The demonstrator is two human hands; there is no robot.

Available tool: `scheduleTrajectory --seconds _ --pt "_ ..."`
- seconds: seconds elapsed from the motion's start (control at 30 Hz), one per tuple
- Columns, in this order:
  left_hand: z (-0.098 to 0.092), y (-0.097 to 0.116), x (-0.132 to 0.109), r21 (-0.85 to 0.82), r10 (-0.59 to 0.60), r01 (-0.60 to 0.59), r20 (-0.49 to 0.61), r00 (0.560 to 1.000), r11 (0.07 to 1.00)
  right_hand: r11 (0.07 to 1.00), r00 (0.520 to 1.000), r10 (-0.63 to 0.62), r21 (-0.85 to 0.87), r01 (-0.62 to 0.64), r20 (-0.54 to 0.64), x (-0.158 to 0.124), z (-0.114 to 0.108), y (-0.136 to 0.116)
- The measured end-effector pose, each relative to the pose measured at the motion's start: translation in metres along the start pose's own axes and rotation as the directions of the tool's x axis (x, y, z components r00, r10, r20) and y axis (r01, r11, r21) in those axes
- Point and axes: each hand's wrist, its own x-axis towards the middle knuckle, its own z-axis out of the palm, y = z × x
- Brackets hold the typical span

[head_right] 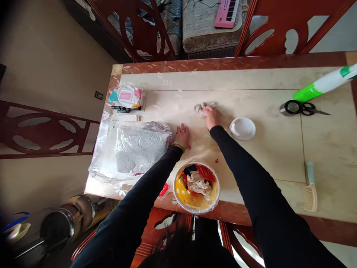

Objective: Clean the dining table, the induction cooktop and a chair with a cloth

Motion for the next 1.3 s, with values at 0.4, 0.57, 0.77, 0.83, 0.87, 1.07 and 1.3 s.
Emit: scheduleTrajectory --seconds 0.4,0.57,0.77,0.83,0.87,1.07,1.3 --pt "0.022 -0.002 -0.088 -0.164 0.155 -0.158 -0.030 0.987 0.974 0.994 0.996 0.073 0.084 -0.068 -0.057 0.016 -0.028 -0.015" --pt "0.064 -0.043 -0.125 -0.245 0.156 -0.140 0.051 0.986 0.960 0.963 0.955 0.268 0.034 -0.266 -0.127 0.091 0.005 -0.037" --pt "0.080 -0.052 -0.127 -0.262 0.136 -0.113 0.071 0.988 0.958 0.973 0.958 -0.226 0.080 0.215 0.179 0.067 0.048 -0.074" --pt "0.080 -0.049 -0.127 -0.258 0.128 -0.107 0.067 0.990 0.960 0.928 0.892 -0.370 0.133 0.347 0.259 0.025 0.043 -0.065" --pt "0.079 -0.048 -0.128 -0.258 0.129 -0.110 0.059 0.990 0.960 0.907 0.859 -0.419 0.163 0.387 0.293 -0.001 0.037 -0.058" --pt "0.071 -0.040 -0.137 -0.346 0.099 -0.102 -0.026 0.995 0.933 0.871 0.750 -0.491 0.249 0.423 0.443 -0.102 -0.009 -0.025" --pt "0.082 -0.044 -0.215 -0.556 -0.067 0.010 -0.083 0.994 0.831 0.978 0.945 -0.207 0.073 0.195 0.252 -0.020 -0.013 -0.047"
